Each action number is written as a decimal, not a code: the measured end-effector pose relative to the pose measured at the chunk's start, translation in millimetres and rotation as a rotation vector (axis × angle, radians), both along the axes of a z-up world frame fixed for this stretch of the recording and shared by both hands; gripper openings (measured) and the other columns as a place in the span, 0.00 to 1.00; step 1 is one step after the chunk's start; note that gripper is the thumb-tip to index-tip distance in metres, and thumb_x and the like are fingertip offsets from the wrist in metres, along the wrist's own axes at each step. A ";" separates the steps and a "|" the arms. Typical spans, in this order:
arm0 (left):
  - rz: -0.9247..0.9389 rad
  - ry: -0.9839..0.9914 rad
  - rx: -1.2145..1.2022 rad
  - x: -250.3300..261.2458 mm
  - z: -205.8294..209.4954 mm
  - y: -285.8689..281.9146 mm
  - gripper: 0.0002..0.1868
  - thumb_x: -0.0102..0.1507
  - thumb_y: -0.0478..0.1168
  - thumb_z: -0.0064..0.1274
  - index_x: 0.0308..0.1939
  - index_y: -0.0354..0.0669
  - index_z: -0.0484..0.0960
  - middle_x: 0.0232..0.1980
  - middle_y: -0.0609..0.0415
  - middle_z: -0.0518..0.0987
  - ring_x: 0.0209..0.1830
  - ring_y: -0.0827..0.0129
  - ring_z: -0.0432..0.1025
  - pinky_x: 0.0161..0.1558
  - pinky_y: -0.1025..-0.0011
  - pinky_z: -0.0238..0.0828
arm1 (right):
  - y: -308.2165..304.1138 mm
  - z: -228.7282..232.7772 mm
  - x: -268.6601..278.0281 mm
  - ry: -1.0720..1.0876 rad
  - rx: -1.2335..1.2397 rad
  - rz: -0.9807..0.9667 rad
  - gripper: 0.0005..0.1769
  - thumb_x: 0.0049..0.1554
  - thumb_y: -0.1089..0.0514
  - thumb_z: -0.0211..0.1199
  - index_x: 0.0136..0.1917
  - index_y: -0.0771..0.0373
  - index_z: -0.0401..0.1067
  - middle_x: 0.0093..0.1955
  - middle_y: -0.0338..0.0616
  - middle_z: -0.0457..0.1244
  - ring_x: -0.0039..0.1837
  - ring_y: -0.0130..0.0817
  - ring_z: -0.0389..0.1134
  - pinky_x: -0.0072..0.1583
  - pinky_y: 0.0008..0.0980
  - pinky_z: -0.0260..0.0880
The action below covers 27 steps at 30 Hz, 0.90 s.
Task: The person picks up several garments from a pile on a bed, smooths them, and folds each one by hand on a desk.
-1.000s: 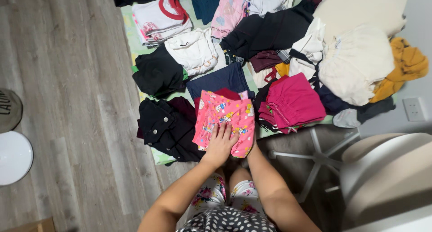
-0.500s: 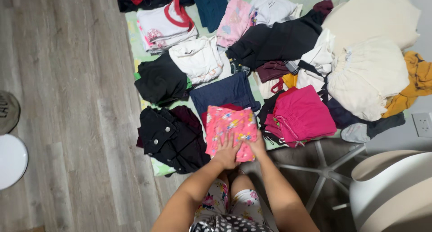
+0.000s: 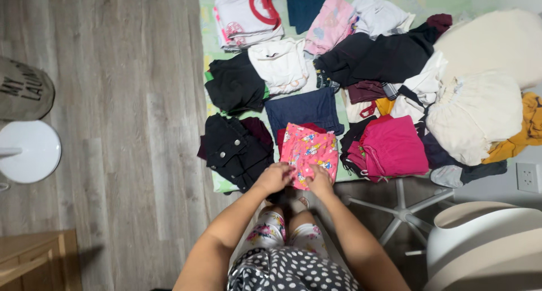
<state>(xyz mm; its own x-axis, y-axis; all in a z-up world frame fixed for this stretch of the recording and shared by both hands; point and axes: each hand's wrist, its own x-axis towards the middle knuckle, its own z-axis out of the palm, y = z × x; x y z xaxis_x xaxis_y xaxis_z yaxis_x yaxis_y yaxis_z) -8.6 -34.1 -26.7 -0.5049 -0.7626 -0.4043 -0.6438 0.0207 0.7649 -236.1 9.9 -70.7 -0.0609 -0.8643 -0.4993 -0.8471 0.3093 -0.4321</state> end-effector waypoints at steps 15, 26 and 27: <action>0.378 0.437 0.359 -108.6 39.3 -124.6 0.16 0.66 0.38 0.55 0.57 0.38 0.79 0.44 0.54 0.82 0.38 0.72 0.76 0.41 0.71 0.75 | -147.0 58.1 -100.9 -0.682 -0.056 -0.497 0.26 0.57 0.62 0.62 0.68 0.65 0.68 0.64 0.53 0.67 0.62 0.36 0.69 0.62 0.31 0.69; 0.243 0.329 0.292 -270.8 28.8 -205.6 0.17 0.66 0.41 0.56 0.57 0.39 0.82 0.45 0.50 0.84 0.39 0.71 0.76 0.43 0.71 0.74 | -312.8 43.7 -215.1 0.173 -0.252 0.141 0.33 0.55 0.64 0.54 0.75 0.58 0.63 0.81 0.50 0.51 0.77 0.50 0.55 0.70 0.49 0.58; 0.228 0.369 0.218 -278.3 26.5 -211.4 0.16 0.65 0.41 0.57 0.55 0.38 0.81 0.49 0.53 0.85 0.42 0.72 0.78 0.47 0.73 0.75 | -326.8 38.5 -215.5 0.235 -0.321 0.277 0.33 0.55 0.63 0.53 0.75 0.58 0.61 0.81 0.50 0.50 0.77 0.51 0.52 0.70 0.53 0.54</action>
<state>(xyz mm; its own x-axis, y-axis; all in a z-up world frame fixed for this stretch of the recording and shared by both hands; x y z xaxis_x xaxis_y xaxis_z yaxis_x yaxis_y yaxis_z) -286.9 -245.5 -0.3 -0.4742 -0.7880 -0.3925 -0.2984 -0.2756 0.9138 -451.6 -316.9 -32.2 0.1146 -0.9721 -0.2047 -0.9648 -0.0598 -0.2561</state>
